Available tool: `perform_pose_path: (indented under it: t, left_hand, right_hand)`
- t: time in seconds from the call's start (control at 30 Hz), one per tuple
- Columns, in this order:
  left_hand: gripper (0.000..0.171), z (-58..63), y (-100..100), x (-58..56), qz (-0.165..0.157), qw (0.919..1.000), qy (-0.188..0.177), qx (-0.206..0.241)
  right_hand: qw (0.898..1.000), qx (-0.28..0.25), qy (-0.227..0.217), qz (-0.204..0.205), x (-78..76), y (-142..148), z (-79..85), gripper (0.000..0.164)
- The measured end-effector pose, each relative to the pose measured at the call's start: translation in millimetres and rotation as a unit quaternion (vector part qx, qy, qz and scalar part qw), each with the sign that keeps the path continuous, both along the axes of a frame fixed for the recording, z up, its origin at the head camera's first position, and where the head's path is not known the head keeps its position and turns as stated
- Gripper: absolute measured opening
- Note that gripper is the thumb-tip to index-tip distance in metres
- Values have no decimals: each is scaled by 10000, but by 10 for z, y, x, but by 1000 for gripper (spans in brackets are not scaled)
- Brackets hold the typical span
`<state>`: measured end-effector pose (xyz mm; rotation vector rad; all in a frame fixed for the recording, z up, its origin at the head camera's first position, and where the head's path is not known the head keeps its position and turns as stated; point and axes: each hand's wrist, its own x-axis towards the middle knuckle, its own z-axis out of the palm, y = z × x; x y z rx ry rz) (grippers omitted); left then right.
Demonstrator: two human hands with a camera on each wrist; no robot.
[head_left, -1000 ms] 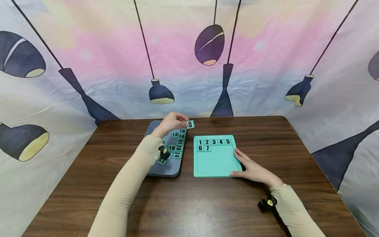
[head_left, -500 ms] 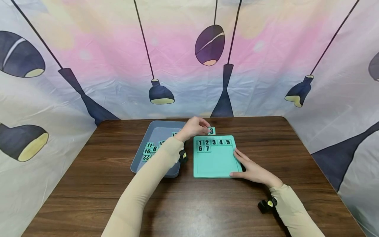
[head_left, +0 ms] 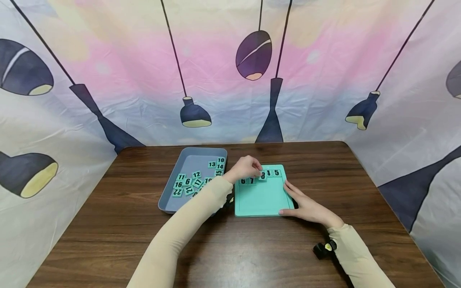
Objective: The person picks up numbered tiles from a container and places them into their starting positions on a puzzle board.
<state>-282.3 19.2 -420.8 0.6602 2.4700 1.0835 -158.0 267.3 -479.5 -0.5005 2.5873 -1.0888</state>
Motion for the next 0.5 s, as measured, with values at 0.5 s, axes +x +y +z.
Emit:
perform_pose_path:
  t: [0.5]
  left_hand:
    - [7,-51,-17,74,-12,9967,515,-635]
  right_hand:
    - [10000,43,26,22,8,-7,9,103]
